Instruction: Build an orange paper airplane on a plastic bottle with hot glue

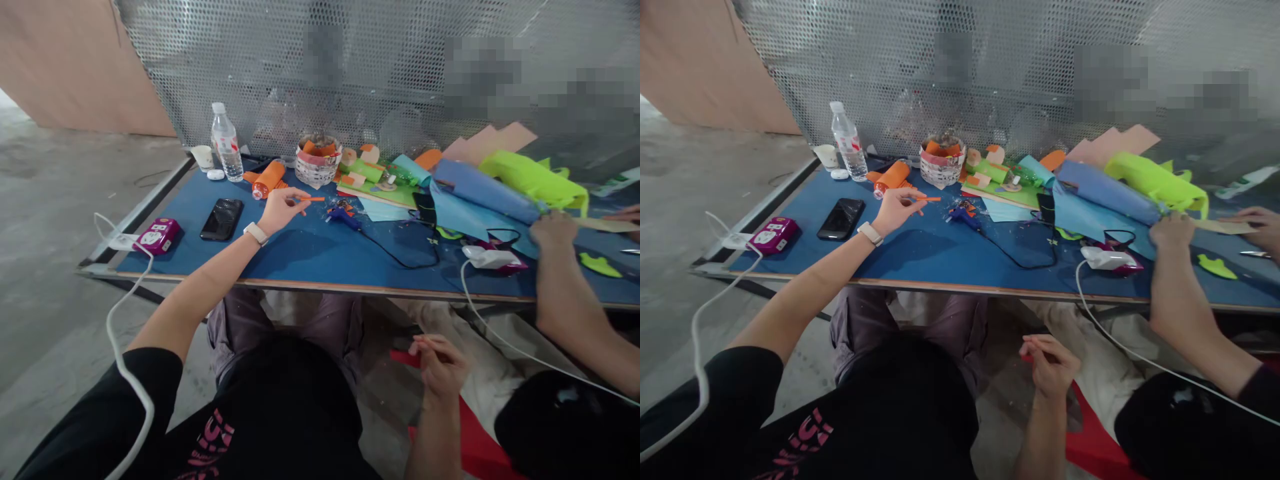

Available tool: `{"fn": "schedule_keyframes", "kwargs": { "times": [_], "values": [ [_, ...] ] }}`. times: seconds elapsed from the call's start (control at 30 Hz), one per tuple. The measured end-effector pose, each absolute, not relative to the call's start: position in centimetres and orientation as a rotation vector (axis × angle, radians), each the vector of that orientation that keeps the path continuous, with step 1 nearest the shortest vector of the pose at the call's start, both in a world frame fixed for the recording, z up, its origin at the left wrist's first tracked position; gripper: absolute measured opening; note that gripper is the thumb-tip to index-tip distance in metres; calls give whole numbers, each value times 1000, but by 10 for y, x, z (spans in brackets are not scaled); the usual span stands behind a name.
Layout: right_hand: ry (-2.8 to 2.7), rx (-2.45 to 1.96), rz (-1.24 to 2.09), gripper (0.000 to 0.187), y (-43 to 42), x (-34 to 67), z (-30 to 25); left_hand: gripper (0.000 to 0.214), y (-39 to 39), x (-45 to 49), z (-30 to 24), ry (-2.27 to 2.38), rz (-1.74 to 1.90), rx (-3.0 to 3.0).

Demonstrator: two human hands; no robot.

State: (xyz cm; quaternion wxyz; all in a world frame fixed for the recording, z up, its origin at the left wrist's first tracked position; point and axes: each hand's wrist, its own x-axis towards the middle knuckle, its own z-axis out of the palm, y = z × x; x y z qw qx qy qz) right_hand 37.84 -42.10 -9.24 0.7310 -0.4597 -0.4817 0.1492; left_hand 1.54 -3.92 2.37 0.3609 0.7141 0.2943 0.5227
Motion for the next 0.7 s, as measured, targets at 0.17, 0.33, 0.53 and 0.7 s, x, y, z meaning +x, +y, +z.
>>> {"fn": "schedule_keyframes", "kwargs": {
  "times": [0.17,0.33,0.53,0.7],
  "values": [
    [-1028,-730,410,72,-395,362,-64,20,-40,13,25,784,1369,1813],
    [-1099,-528,490,75,-365,333,-26,18,-40,13,27,789,1380,1807],
    [-1247,-480,381,23,-347,311,-15,14,-40,15,26,777,1357,1857],
    [-1211,-526,351,8,-337,307,-19,14,-39,15,26,791,1351,1872]
  ]
}}
